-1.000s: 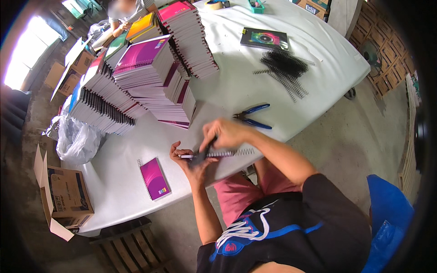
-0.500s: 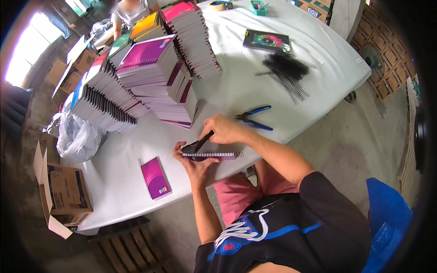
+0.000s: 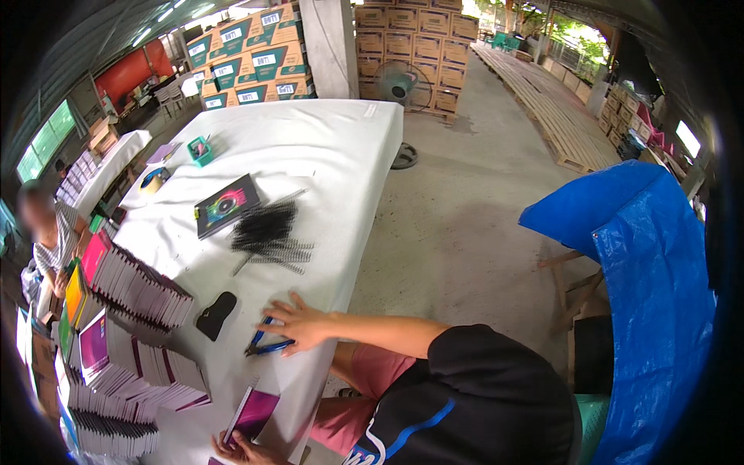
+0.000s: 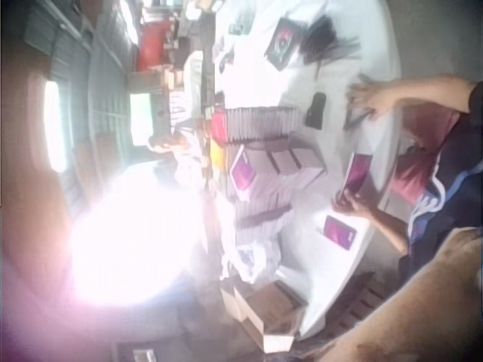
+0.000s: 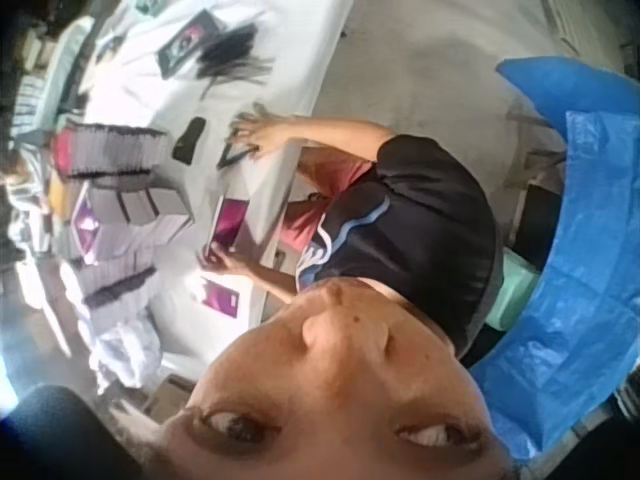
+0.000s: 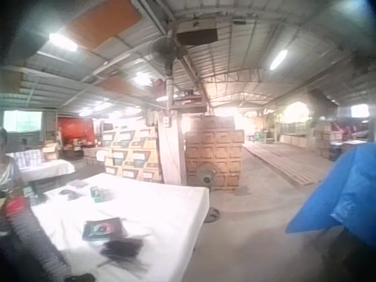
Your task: The person uses pliers to cut the spiral binding off a stack of notebooks. They then place the notebooks into a cardboard box and later reattach spiral bindings to individual notebooks, stacking them on the table.
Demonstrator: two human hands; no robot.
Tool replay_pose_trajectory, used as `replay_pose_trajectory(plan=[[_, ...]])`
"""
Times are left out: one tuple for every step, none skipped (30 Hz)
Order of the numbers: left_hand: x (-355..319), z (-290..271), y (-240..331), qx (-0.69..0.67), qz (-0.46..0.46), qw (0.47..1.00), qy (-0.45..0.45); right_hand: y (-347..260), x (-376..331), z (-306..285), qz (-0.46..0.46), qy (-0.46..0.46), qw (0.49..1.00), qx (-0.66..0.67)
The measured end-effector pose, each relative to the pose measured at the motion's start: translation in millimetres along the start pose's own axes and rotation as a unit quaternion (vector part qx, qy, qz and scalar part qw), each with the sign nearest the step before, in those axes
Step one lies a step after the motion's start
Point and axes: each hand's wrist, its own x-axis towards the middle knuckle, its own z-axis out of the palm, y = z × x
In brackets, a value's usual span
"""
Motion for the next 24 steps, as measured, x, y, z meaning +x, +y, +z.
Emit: replay_pose_trajectory(plan=[[-1.1, 3.4, 10.0, -0.031, -0.017, 0.999, 0.003, -3.2, -5.2, 9.1, 0.008, 0.01, 1.0, 0.002], [-0.8, 3.8, 8.8, -0.052, 0.012, 0.999, 0.008, -7.1, -7.1, 14.9, 0.013, 0.02, 1.0, 0.004], [4.4, -11.2, -15.9, -0.067, -0.033, 0.997, 0.029, -9.9, -7.8, 19.9, 0.017, 0.03, 0.999, 0.005], [8.8, -23.9, -38.2, -0.08, -0.078, 0.992, 0.052, -16.8, -6.7, 22.3, 0.022, 0.039, 0.999, -0.02], [7.1, -22.6, -31.4, -0.052, -0.064, 0.996, 0.03, -24.6, -5.6, 22.4, 0.03, 0.048, 0.997, -0.045], [5.0, -20.7, -23.9, -0.027, -0.074, 0.996, 0.039, -28.8, -5.3, 24.6, 0.038, 0.057, 0.995, -0.07], [3.8, -19.1, -14.6, -0.001, -0.082, 0.995, 0.05, -32.1, -5.8, 25.9, 0.017, 0.094, 0.993, -0.064], [2.8, -16.4, -10.6, 0.024, -0.091, 0.994, 0.061, -32.2, -5.5, 25.9, 0.008, 0.089, 0.995, -0.04], [3.8, -19.8, -21.7, 0.202, 0.147, 0.968, 0.021, -32.3, -5.0, 26.1, -0.001, 0.084, 0.996, -0.015], [4.5, -18.8, -22.7, 0.199, 0.154, 0.968, 0.021, -33.3, -4.9, 26.4, -0.008, 0.08, 0.997, 0.011], [5.0, -17.7, -22.7, 0.195, 0.161, 0.967, 0.02, -31.9, -3.8, 28.7, -0.014, 0.116, 0.993, 0.017], [5.3, -17.1, -23.5, 0.192, 0.167, 0.967, 0.02, -31.3, -5.3, 30.3, -0.008, 0.119, 0.993, 0.005], [5.9, -20.9, -26.9, 0.173, 0.115, 0.978, 0.012, -36.4, -6.9, 25.5, -0.006, 0.122, 0.993, -0.007], [6.2, -26.6, -31.0, 0.153, 0.063, 0.986, 0.005, -39.3, -8.0, 22.9, -0.003, 0.124, 0.992, -0.019], [6.2, -30.4, -34.6, 0.133, 0.009, 0.991, -0.003, -39.3, -7.8, 26.6, -0.001, 0.149, 0.989, -0.02], [5.4, -27.8, -32.3, 0.123, 0.006, 0.992, 0.006, -40.2, -8.0, 29.0, 0.001, 0.173, 0.985, -0.021], [4.8, -24.4, -30.0, 0.112, 0.002, 0.994, 0.015, -40.1, -8.5, 30.8, 0.003, 0.197, 0.98, -0.023], [4.2, -20.2, -27.1, 0.1, -0.002, 0.995, 0.023, -39.0, -10.7, 32.5, 0.02, 0.195, 0.98, -0.017], [3.0, -11.9, -17.1, 0.08, -0.001, 0.996, 0.048, -41.6, -13.2, 27.5, 0.035, 0.19, 0.981, -0.011], [1.0, -0.1, -2.1, 0.06, 0.0, 0.996, 0.072, -42.8, -15.3, 23.1, 0.05, 0.187, 0.981, -0.005], [-0.5, 6.1, 4.9, 0.039, 0.001, 0.995, 0.096, -42.4, -16.0, 20.8, 0.05, 0.185, 0.981, 0.019], [0.7, 1.7, 0.8, 0.063, 0.027, 0.994, 0.087, -42.9, -15.6, 18.2, 0.047, 0.186, 0.98, 0.046], [4.3, -7.3, -10.5, 0.087, 0.053, 0.992, 0.078, -43.1, -15.1, 16.7, 0.045, 0.186, 0.979, 0.072], [7.3, -15.9, -21.3, 0.111, 0.078, 0.988, 0.068, -42.2, -14.7, 15.7, 0.04, 0.205, 0.971, 0.112]])
